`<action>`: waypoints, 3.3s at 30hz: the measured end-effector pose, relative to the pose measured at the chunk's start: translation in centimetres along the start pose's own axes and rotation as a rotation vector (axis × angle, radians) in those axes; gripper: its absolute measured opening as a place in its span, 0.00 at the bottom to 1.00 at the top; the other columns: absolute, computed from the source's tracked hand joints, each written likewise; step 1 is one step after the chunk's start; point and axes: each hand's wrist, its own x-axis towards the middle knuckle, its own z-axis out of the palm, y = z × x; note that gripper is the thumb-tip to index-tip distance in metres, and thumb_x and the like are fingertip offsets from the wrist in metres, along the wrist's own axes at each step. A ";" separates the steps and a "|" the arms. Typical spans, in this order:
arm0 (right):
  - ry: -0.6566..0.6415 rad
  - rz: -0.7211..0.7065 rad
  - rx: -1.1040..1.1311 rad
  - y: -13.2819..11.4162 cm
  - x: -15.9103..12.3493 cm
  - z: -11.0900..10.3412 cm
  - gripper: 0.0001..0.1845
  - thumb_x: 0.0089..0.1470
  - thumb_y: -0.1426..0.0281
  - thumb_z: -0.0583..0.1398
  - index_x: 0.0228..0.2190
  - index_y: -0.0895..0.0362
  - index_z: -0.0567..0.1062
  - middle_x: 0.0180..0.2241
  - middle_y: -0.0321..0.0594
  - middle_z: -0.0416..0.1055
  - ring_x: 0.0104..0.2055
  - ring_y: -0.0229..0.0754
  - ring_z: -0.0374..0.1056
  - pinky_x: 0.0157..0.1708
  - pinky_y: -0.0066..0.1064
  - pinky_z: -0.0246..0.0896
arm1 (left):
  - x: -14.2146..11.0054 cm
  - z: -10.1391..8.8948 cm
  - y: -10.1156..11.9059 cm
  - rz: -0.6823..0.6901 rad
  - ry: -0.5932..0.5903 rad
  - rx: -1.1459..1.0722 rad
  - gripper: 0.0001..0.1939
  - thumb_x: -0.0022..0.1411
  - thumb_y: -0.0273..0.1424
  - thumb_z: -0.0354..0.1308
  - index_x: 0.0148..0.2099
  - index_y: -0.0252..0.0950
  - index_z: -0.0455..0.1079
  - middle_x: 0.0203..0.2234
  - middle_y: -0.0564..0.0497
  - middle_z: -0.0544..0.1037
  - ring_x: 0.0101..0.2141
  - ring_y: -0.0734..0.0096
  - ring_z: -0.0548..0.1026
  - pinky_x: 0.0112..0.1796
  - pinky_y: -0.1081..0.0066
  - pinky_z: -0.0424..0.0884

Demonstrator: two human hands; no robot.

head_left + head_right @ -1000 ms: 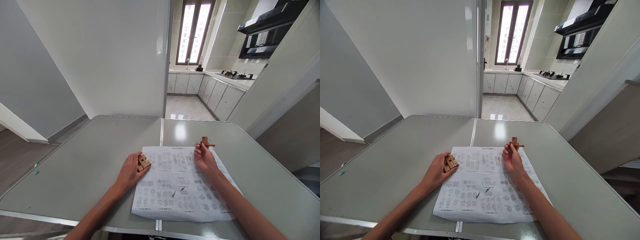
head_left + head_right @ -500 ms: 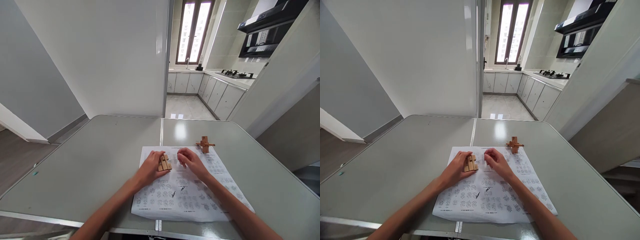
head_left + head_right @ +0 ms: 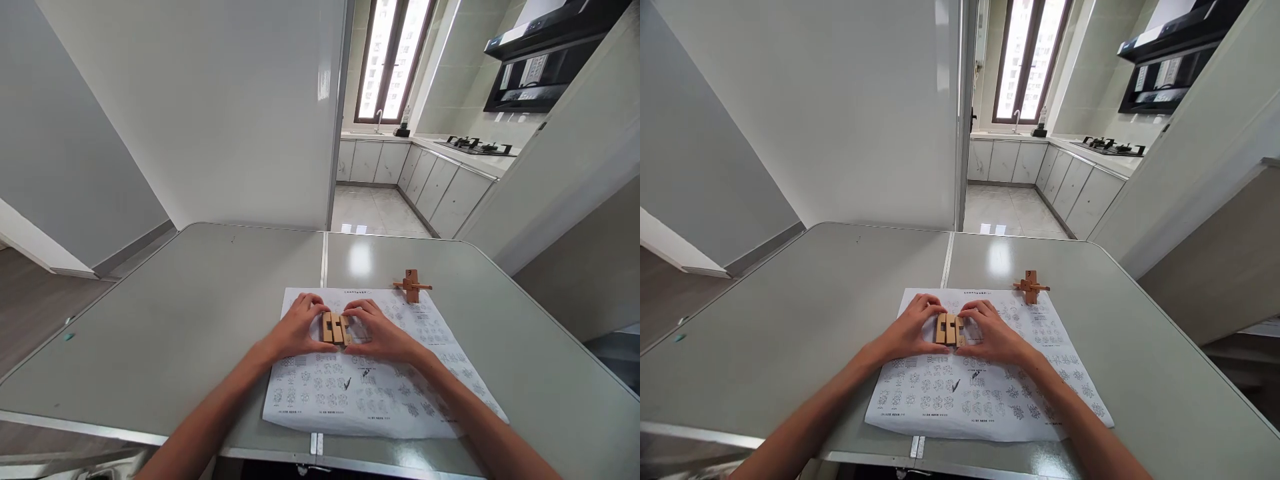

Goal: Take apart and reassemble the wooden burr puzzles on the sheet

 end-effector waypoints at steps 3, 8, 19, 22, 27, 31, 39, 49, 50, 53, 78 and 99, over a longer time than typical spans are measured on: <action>0.049 0.064 0.198 -0.2 0.3 -0.5 0.29 0.48 0.60 0.75 0.50 0.49 0.75 0.53 0.45 0.73 0.56 0.53 0.67 0.57 0.50 0.65 | 0.1 -1.3 -0.2 -0.036 -0.035 -0.119 0.32 0.50 0.43 0.76 0.56 0.43 0.73 0.52 0.44 0.73 0.55 0.50 0.70 0.57 0.52 0.70; 0.084 0.177 0.766 -0.5 0.3 -0.9 0.28 0.55 0.63 0.71 0.54 0.49 0.69 0.51 0.45 0.76 0.41 0.43 0.76 0.45 0.39 0.70 | 0.6 -2.1 0.3 -0.150 0.022 -0.353 0.33 0.55 0.40 0.73 0.61 0.46 0.69 0.54 0.47 0.75 0.50 0.58 0.74 0.54 0.58 0.71; -0.012 0.219 0.927 -1.5 0.3 -0.5 0.30 0.59 0.65 0.67 0.61 0.50 0.70 0.42 0.39 0.77 0.30 0.34 0.66 0.38 0.33 0.66 | 0.8 -0.8 1.3 -0.215 -0.004 -0.578 0.35 0.57 0.34 0.72 0.65 0.46 0.65 0.54 0.46 0.77 0.49 0.60 0.76 0.53 0.57 0.72; -0.051 0.191 0.854 -1.8 0.5 -0.3 0.23 0.63 0.58 0.63 0.56 0.54 0.75 0.44 0.43 0.77 0.33 0.36 0.69 0.40 0.35 0.69 | 0.9 -0.4 1.1 -0.217 0.014 -0.587 0.35 0.56 0.34 0.72 0.64 0.46 0.66 0.56 0.46 0.76 0.50 0.59 0.76 0.53 0.57 0.72; 0.027 0.130 0.762 -1.8 0.6 0.4 0.18 0.63 0.54 0.63 0.48 0.52 0.73 0.39 0.40 0.79 0.32 0.40 0.74 0.36 0.37 0.71 | 1.0 0.0 0.9 -0.257 0.059 -0.520 0.35 0.53 0.37 0.75 0.61 0.45 0.69 0.49 0.48 0.78 0.44 0.62 0.76 0.49 0.61 0.72; 0.180 0.141 0.558 -1.2 0.5 1.5 0.17 0.63 0.54 0.64 0.46 0.52 0.75 0.28 0.34 0.74 0.26 0.39 0.68 0.32 0.35 0.69 | 1.1 0.1 1.0 -0.261 0.069 -0.500 0.37 0.52 0.39 0.75 0.63 0.46 0.68 0.43 0.50 0.78 0.43 0.63 0.74 0.48 0.63 0.71; 0.295 0.011 0.275 -1.7 0.5 1.9 0.17 0.68 0.58 0.57 0.52 0.47 0.80 0.36 0.40 0.76 0.28 0.40 0.68 0.29 0.34 0.69 | 0.9 0.5 1.6 -0.257 -0.006 -0.502 0.36 0.53 0.37 0.75 0.62 0.44 0.66 0.35 0.54 0.79 0.36 0.66 0.76 0.41 0.66 0.71; 0.460 -0.039 0.142 -1.1 0.4 2.4 0.10 0.63 0.60 0.64 0.44 0.47 0.81 0.38 0.41 0.81 0.31 0.47 0.74 0.35 0.41 0.73 | 1.2 0.5 1.9 -0.272 -0.048 -0.585 0.34 0.56 0.38 0.73 0.61 0.42 0.64 0.38 0.50 0.81 0.39 0.63 0.78 0.43 0.63 0.74; 0.464 -0.065 0.132 -1.0 0.4 2.4 0.09 0.63 0.61 0.64 0.44 0.46 0.81 0.39 0.41 0.81 0.32 0.47 0.75 0.35 0.41 0.73 | 1.2 0.5 1.9 -0.267 -0.055 -0.596 0.34 0.57 0.38 0.73 0.61 0.42 0.64 0.39 0.49 0.81 0.39 0.63 0.79 0.44 0.62 0.74; 0.472 -0.103 0.081 -0.9 0.5 2.4 0.08 0.64 0.63 0.63 0.45 0.47 0.81 0.40 0.42 0.81 0.31 0.46 0.74 0.34 0.39 0.72 | 1.2 0.5 1.9 -0.245 -0.069 -0.618 0.33 0.57 0.36 0.73 0.61 0.42 0.63 0.40 0.49 0.82 0.41 0.62 0.79 0.46 0.61 0.73; 0.454 -0.210 -0.018 -2.2 0.2 1.8 0.05 0.68 0.69 0.59 0.45 0.51 0.75 0.37 0.39 0.78 0.30 0.40 0.71 0.32 0.33 0.71 | 1.1 0.4 2.2 -0.189 -0.100 -0.753 0.35 0.55 0.37 0.75 0.61 0.43 0.64 0.40 0.49 0.79 0.42 0.62 0.78 0.47 0.60 0.73; 0.412 -0.110 0.111 -2.0 -0.2 2.5 0.05 0.68 0.68 0.57 0.45 0.52 0.72 0.38 0.41 0.77 0.32 0.42 0.73 0.36 0.37 0.73 | 1.0 0.8 2.2 -0.166 -0.097 -0.789 0.35 0.56 0.38 0.74 0.61 0.42 0.64 0.38 0.50 0.77 0.39 0.66 0.76 0.40 0.66 0.70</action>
